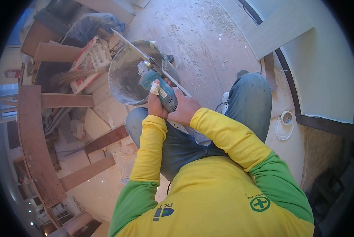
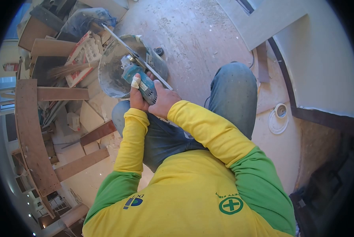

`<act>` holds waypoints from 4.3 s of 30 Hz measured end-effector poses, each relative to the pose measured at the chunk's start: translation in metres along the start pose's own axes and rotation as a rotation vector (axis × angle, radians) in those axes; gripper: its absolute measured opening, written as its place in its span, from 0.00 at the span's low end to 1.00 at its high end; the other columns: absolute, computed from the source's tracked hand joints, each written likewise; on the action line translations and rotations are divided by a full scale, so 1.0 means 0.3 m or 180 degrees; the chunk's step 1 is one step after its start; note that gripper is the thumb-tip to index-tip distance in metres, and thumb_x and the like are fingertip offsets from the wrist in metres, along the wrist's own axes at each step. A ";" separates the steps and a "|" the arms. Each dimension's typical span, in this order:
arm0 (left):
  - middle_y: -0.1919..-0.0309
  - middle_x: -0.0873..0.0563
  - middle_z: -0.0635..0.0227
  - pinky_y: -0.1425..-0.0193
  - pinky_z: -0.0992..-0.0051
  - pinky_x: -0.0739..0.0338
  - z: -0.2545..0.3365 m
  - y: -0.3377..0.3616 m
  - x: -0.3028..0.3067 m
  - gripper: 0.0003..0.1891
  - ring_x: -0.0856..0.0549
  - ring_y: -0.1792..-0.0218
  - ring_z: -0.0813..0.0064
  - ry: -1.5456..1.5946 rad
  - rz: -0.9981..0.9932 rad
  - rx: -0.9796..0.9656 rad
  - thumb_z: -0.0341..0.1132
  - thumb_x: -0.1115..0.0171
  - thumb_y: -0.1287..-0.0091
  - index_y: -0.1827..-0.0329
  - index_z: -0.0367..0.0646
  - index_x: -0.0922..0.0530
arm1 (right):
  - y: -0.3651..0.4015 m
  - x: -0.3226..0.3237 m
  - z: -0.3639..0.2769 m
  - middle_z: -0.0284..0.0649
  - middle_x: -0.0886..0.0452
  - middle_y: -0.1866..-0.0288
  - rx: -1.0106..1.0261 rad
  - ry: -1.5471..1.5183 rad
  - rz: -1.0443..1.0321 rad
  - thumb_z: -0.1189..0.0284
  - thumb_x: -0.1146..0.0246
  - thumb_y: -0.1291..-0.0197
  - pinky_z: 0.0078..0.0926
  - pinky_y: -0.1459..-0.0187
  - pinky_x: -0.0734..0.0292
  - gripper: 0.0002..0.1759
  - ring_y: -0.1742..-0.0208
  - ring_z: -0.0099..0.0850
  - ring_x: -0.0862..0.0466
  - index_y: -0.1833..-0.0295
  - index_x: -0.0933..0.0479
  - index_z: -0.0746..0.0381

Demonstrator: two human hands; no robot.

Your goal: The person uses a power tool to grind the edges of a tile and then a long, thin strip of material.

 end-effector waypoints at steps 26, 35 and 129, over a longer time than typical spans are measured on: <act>0.43 0.14 0.59 0.33 0.58 0.19 -0.063 0.046 -0.025 0.30 0.14 0.42 0.64 0.0107 -0.0025 0.0105 0.50 0.28 0.29 0.33 0.39 0.25 | 0.063 0.034 0.019 0.66 0.17 0.42 -0.0062 0.0067 -0.0103 0.61 0.31 0.51 0.49 0.35 0.22 0.53 0.39 0.61 0.16 0.20 0.44 0.63; 0.45 0.13 0.59 0.35 0.59 0.18 -0.062 0.051 -0.029 0.29 0.13 0.44 0.64 0.0144 -0.0058 0.0095 0.50 0.28 0.29 0.35 0.38 0.24 | 0.060 0.018 0.033 0.67 0.17 0.44 0.0093 0.0005 0.0072 0.53 0.28 0.50 0.52 0.39 0.21 0.52 0.42 0.64 0.16 0.23 0.41 0.63; 0.46 0.12 0.61 0.32 0.56 0.18 -0.112 0.088 0.001 0.30 0.13 0.44 0.63 0.0045 -0.0029 0.0149 0.53 0.30 0.29 0.36 0.37 0.22 | 0.135 0.035 0.025 0.68 0.17 0.44 0.0045 0.0154 0.0086 0.52 0.27 0.51 0.52 0.39 0.21 0.56 0.43 0.64 0.16 0.21 0.43 0.65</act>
Point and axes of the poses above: each hand's wrist, its own y-axis away from the middle knuckle, its own x-axis out of the back of the hand, z = x × y, the point moved 8 cm from there along -y, towards the middle knuckle
